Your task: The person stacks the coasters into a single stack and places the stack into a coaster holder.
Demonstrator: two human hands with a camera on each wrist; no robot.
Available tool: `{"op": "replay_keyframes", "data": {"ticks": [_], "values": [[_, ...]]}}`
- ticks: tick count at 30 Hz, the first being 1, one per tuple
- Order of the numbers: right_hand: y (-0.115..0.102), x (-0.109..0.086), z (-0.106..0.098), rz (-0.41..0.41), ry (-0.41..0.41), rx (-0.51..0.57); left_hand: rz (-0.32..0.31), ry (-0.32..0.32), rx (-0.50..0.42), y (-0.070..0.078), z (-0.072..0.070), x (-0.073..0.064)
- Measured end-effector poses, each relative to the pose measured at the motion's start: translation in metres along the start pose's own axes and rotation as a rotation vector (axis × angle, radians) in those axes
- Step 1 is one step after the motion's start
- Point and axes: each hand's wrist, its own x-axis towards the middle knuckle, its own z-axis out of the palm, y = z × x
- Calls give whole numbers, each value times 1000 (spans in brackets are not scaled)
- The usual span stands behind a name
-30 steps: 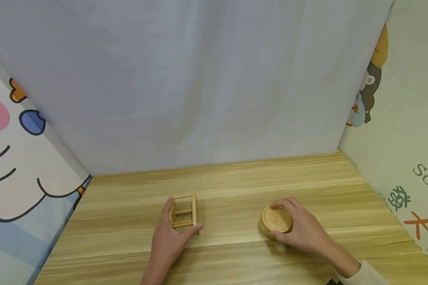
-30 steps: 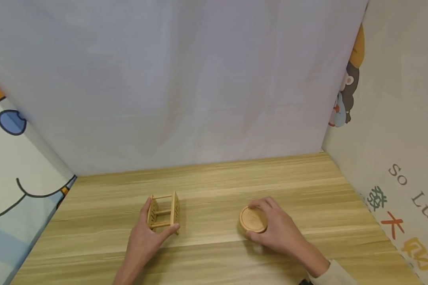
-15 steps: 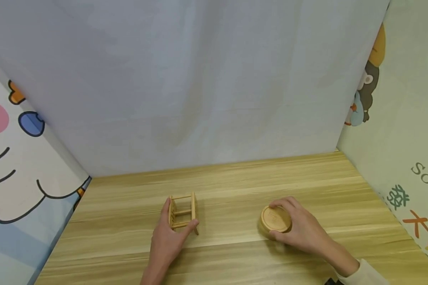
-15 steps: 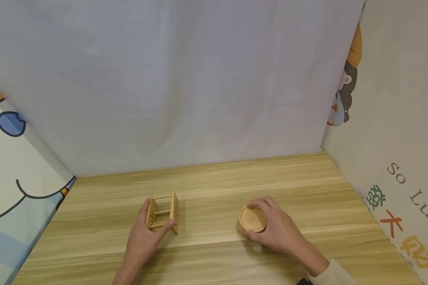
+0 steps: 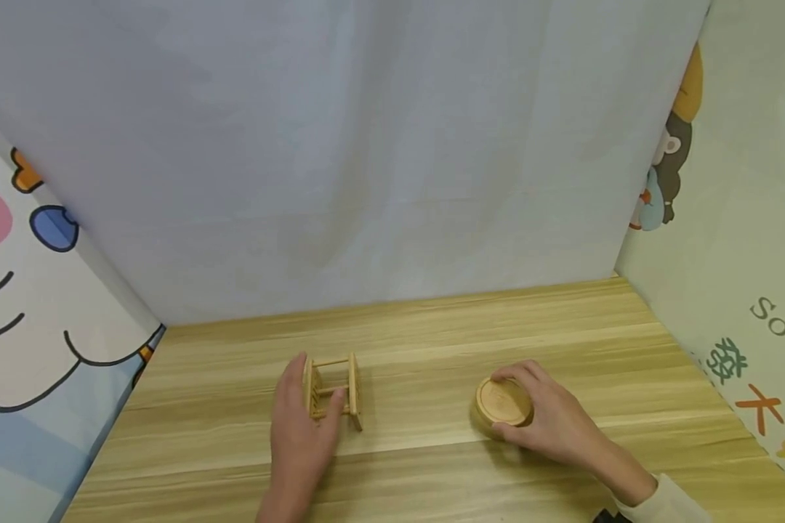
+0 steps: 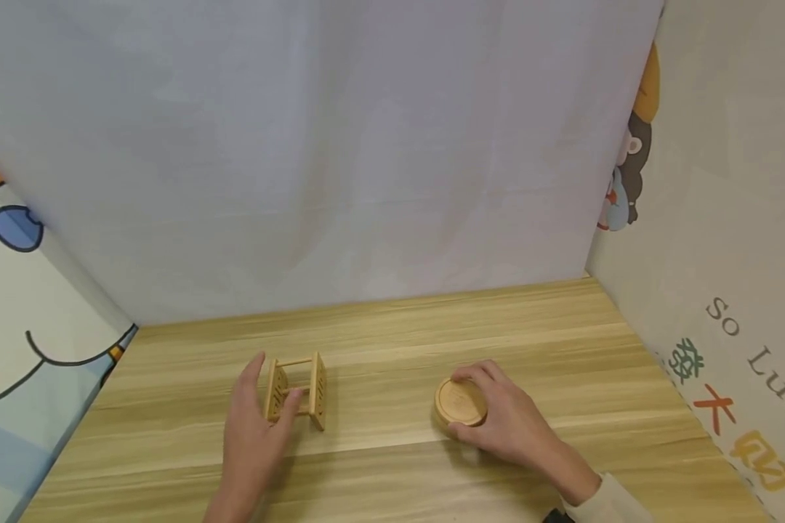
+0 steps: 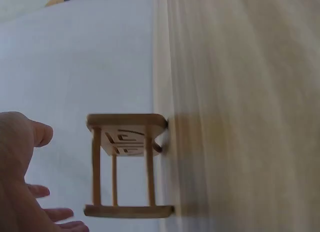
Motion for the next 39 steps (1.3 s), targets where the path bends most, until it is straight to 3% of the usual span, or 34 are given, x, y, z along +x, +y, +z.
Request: {"op": "replay_keyframes", "data": {"ticks": [6,9,12,15,18,22,25,28,39], "values": [[2,-1,-1,-4,6,-5,230,102,-18,19,5,2],[2,-1,-2,1,2,-1,316,70,-60,27,10,-1],[3,-1,-2,5,-4,4,355,-6,-139,37,18,-8],[3,-2,-1,5,-11,8,338,-106,-229,46,28,-17],[3,-3,-2,5,-12,10,286,-257,-271,54,39,-25],[5,-4,-3,2,-5,21,156,-501,-256,62,53,-30],[6,-6,-3,4,-4,34,55,-610,-307,66,62,-30],[6,-6,-3,9,-6,41,-2,-649,-374,69,70,-29],[8,-11,-3,1,-11,71,-33,-648,-482,80,88,-25]]}}
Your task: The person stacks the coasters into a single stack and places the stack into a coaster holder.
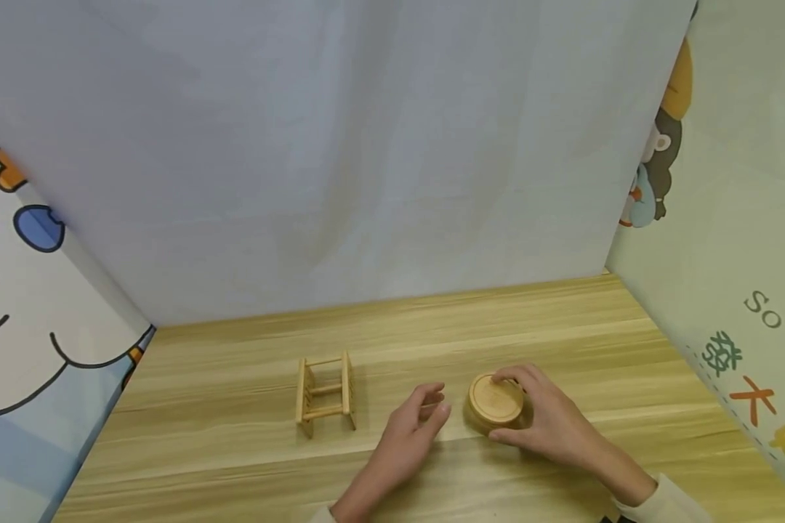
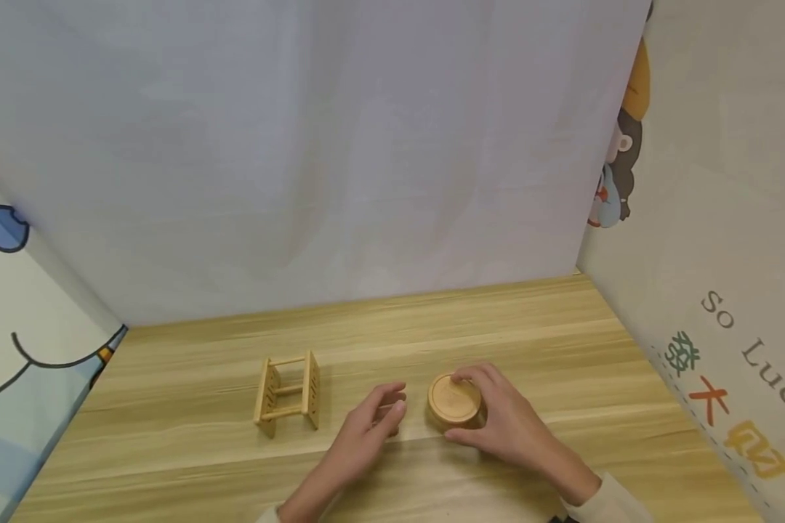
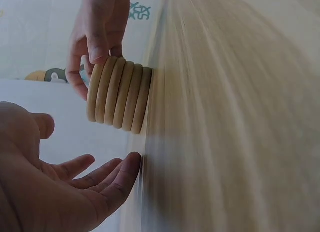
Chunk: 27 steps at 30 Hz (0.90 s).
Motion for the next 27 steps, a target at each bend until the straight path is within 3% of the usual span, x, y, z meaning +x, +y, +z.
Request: {"op": "replay_keyframes", "data": {"ticks": [8,19,27], "values": [[14,-1,4,-55,16,27,-56,24,-162,-1,10,13],[35,-1,13,-49,-65,163,-173,39,-310,1,16,23],[43,1,23,-65,-65,157,-218,15,-325,0,21,29]]}}
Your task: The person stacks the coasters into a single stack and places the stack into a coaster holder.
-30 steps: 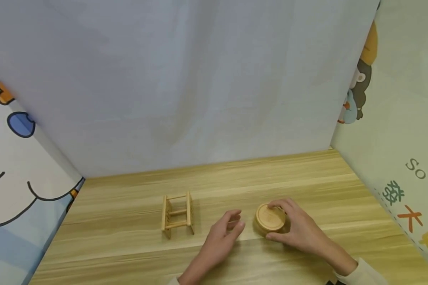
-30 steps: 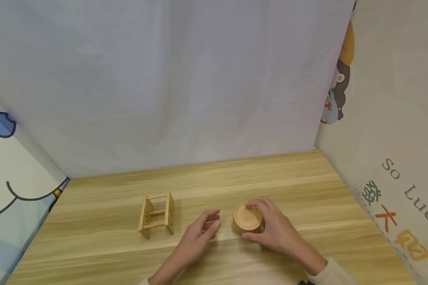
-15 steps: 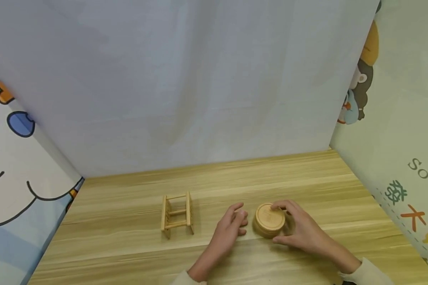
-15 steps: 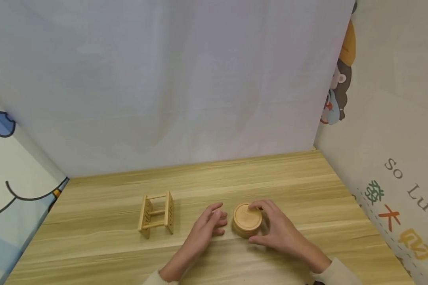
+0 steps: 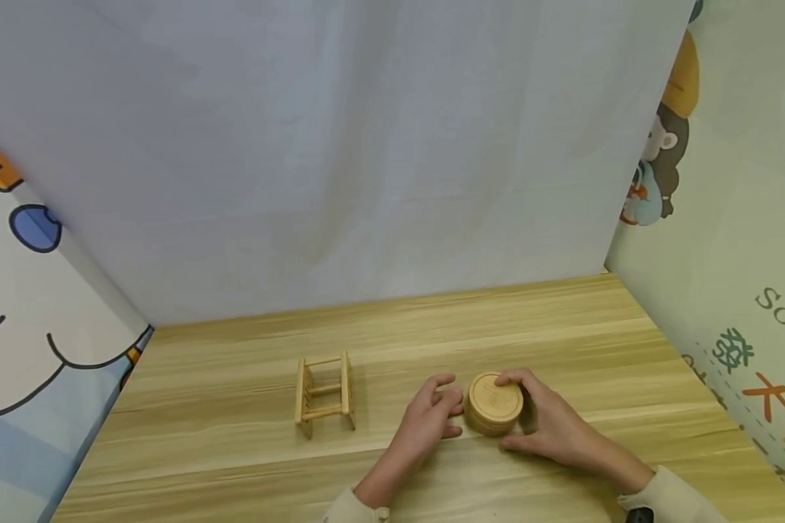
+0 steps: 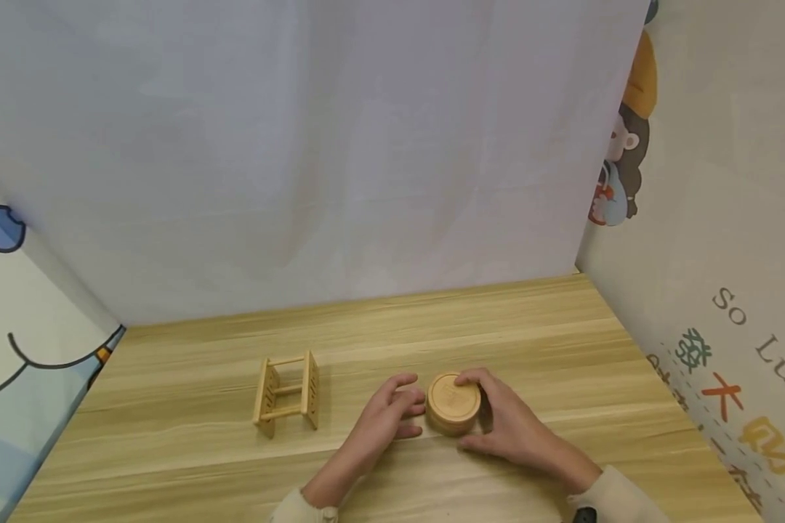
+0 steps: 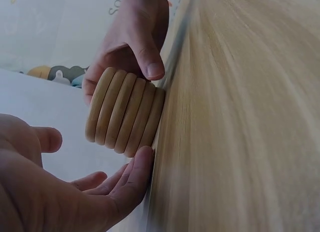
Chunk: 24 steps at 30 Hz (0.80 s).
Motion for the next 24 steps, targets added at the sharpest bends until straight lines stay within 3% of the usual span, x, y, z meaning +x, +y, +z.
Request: {"op": "replay_keyframes", "data": {"ticks": [17,24], "values": [[9,4,12,-31,64,7,-53,64,91,4,5,12],[10,4,13,-50,77,-12,-10,93,146,5,10,13]]}}
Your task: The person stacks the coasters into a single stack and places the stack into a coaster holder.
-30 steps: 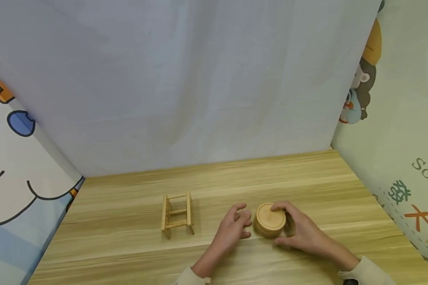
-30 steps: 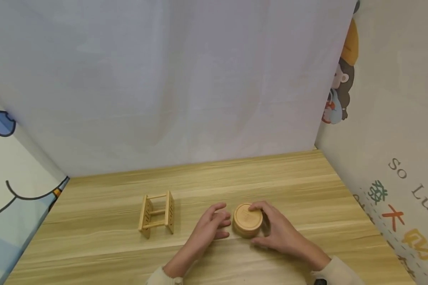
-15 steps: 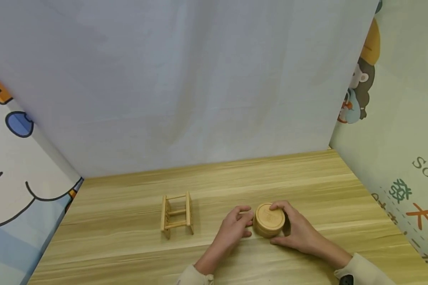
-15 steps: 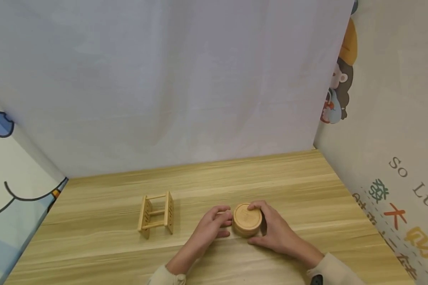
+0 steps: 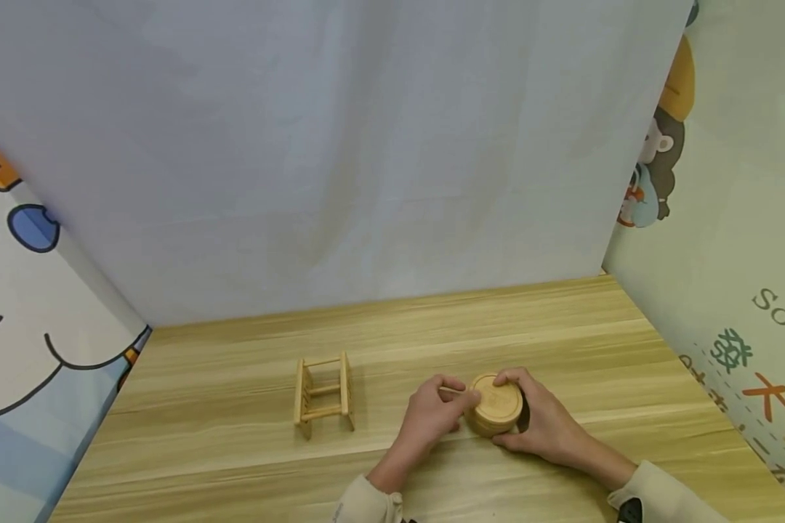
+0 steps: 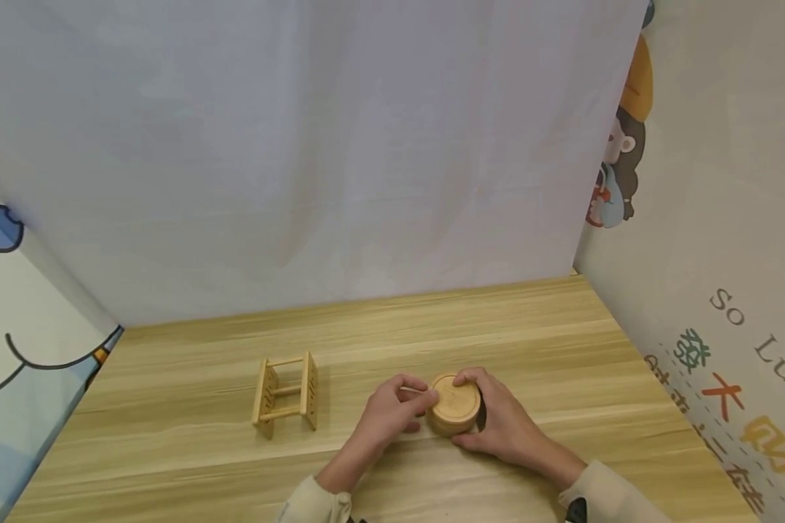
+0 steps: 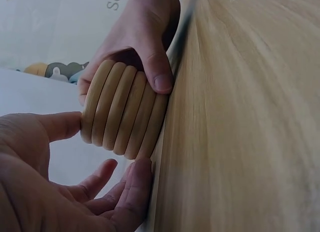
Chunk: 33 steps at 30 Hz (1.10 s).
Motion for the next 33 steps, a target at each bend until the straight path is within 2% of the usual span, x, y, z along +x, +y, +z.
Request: {"op": "replay_keyframes", "data": {"ticks": [8,13,18,23,28,33], "values": [[-3,-3,-3,-12,20,-2,9,9,52,2,5,-3],[-5,-4,-6,-37,15,43,4,22,73,4,6,-7],[-9,-6,-8,-51,6,72,7,9,44,5,4,-11],[-20,-7,-12,-41,-4,61,-15,-41,-90,6,1,-17],[-35,-6,-16,-35,-13,38,-77,-85,-247,9,-2,-23],[-43,-5,-17,-38,-4,9,-102,-85,-335,11,-3,-26]]}}
